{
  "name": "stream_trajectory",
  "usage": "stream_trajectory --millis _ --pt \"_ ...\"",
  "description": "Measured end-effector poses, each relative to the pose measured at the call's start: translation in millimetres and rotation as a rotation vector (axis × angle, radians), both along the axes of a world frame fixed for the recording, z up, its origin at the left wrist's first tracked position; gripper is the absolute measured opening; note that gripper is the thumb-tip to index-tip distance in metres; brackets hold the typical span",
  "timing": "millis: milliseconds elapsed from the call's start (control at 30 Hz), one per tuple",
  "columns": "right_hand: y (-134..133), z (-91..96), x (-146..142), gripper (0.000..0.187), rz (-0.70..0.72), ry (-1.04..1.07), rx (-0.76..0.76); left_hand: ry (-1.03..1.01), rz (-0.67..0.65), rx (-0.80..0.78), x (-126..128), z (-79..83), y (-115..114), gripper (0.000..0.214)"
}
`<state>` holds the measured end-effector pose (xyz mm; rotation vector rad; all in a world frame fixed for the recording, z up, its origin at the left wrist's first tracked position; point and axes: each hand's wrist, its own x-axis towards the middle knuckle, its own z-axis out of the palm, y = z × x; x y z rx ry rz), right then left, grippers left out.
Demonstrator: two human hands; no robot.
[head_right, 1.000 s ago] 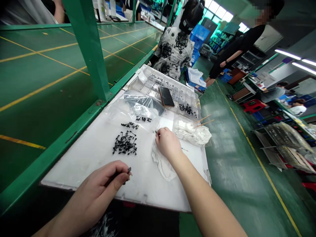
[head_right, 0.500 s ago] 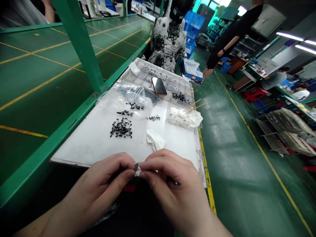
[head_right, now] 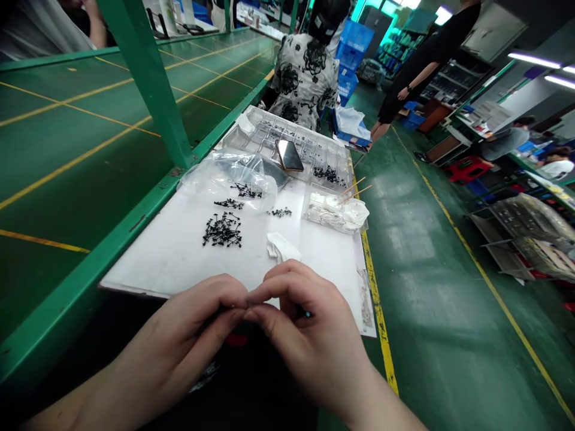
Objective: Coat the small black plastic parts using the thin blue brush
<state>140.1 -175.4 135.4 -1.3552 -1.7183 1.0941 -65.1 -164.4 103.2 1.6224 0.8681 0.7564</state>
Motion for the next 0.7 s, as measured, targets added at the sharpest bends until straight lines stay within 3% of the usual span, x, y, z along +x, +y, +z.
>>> stream_trajectory --millis 100,167,333,467,567,700 --pt "5.1 -1.5 2.3 0.015 -0.038 0.042 -0.253 -0.005 -0.012 0.056 -1.4 -3.2 1.9 0.023" --pt "7.5 -1.7 4.1 0.020 -0.031 0.024 -0.327 0.024 -0.010 0.115 -1.5 -6.7 2.7 0.024" --pt "5.2 -0.2 6.6 0.016 -0.001 -0.109 -0.246 0.066 0.056 0.209 0.3 -14.6 4.8 0.021" --pt "1.2 -8.6 7.4 0.018 -0.020 -0.057 -0.188 0.051 0.118 0.216 0.3 -17.8 10.3 0.016" --pt "5.4 -23.7 8.4 0.021 -0.080 0.010 -0.268 0.082 0.196 0.036 -3.6 -22.2 14.5 0.013" --pt "40.3 -46.1 20.7 0.031 -0.199 0.077 -0.459 0.073 0.337 -0.430 -12.4 -48.3 18.7 0.035"
